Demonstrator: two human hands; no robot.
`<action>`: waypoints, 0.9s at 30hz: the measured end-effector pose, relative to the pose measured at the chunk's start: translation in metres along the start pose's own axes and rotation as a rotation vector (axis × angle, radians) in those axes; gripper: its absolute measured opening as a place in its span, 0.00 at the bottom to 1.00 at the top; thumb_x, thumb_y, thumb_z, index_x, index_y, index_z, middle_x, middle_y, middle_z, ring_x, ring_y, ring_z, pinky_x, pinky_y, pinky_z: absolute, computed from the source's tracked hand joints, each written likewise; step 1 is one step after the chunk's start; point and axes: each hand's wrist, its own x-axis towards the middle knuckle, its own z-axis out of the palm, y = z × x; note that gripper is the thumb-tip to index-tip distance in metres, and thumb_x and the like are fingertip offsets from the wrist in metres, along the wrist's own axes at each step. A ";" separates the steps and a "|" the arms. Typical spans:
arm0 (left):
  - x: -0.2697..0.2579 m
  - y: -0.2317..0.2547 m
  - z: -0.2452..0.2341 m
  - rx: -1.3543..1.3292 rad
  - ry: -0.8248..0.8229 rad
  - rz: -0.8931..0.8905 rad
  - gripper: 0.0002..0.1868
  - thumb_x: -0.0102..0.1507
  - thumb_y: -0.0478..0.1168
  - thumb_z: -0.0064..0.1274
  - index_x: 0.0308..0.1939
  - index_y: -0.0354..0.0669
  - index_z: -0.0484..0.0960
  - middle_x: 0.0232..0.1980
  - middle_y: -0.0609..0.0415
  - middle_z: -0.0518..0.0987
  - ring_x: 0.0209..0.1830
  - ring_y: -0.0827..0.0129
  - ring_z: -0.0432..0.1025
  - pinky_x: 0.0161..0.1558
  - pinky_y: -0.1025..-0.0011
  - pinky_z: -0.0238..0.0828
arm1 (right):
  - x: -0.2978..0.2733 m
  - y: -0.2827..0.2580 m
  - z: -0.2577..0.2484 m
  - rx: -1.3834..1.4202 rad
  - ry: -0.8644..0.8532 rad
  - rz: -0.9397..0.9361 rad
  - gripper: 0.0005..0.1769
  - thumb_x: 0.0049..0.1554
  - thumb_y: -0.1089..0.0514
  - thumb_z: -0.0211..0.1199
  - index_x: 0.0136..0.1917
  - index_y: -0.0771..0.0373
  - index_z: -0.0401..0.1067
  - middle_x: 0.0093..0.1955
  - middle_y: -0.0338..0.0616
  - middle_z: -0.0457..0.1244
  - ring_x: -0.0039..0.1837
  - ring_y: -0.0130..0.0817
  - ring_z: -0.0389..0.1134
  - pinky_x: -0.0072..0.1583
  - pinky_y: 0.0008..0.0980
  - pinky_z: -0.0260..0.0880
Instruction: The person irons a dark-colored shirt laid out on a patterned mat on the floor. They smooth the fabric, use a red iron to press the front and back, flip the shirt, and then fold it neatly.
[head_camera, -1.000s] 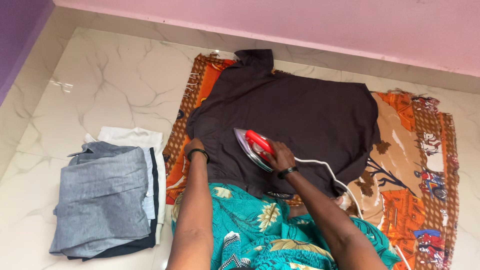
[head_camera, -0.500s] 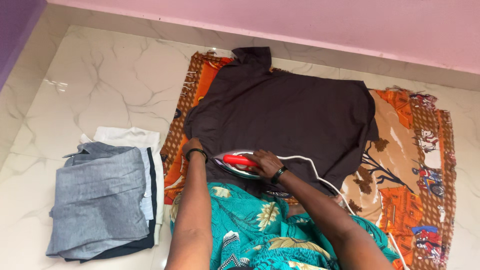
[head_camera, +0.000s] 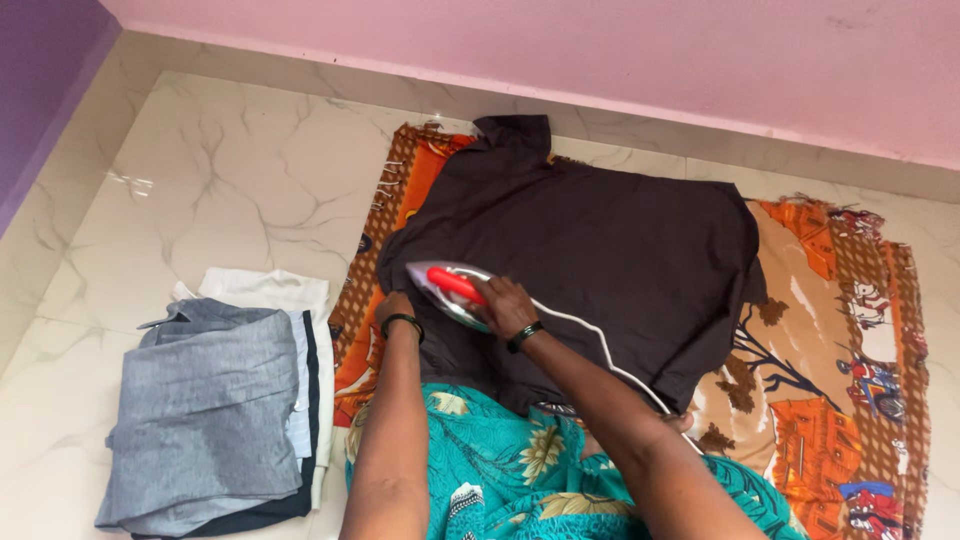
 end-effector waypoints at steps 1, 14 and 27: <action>-0.001 0.000 0.000 0.005 -0.002 0.008 0.23 0.65 0.45 0.53 0.46 0.21 0.82 0.50 0.33 0.84 0.48 0.49 0.80 0.47 0.58 0.75 | 0.005 -0.003 0.006 -0.047 -0.018 -0.016 0.31 0.56 0.49 0.64 0.71 0.56 0.67 0.51 0.47 0.67 0.54 0.47 0.66 0.53 0.48 0.66; -0.029 0.013 -0.016 0.013 -0.093 -0.050 0.21 0.64 0.43 0.55 0.49 0.24 0.82 0.52 0.34 0.81 0.49 0.45 0.78 0.48 0.48 0.73 | 0.030 0.047 0.037 -0.274 0.018 0.413 0.35 0.57 0.50 0.63 0.76 0.53 0.60 0.54 0.47 0.66 0.59 0.48 0.67 0.53 0.53 0.70; -0.009 -0.002 -0.001 0.447 -0.224 0.393 0.24 0.65 0.49 0.58 0.53 0.28 0.85 0.55 0.33 0.85 0.54 0.42 0.78 0.60 0.55 0.71 | -0.121 0.123 -0.082 -0.139 -0.286 0.609 0.38 0.62 0.28 0.45 0.80 0.42 0.55 0.72 0.44 0.60 0.74 0.47 0.57 0.72 0.57 0.52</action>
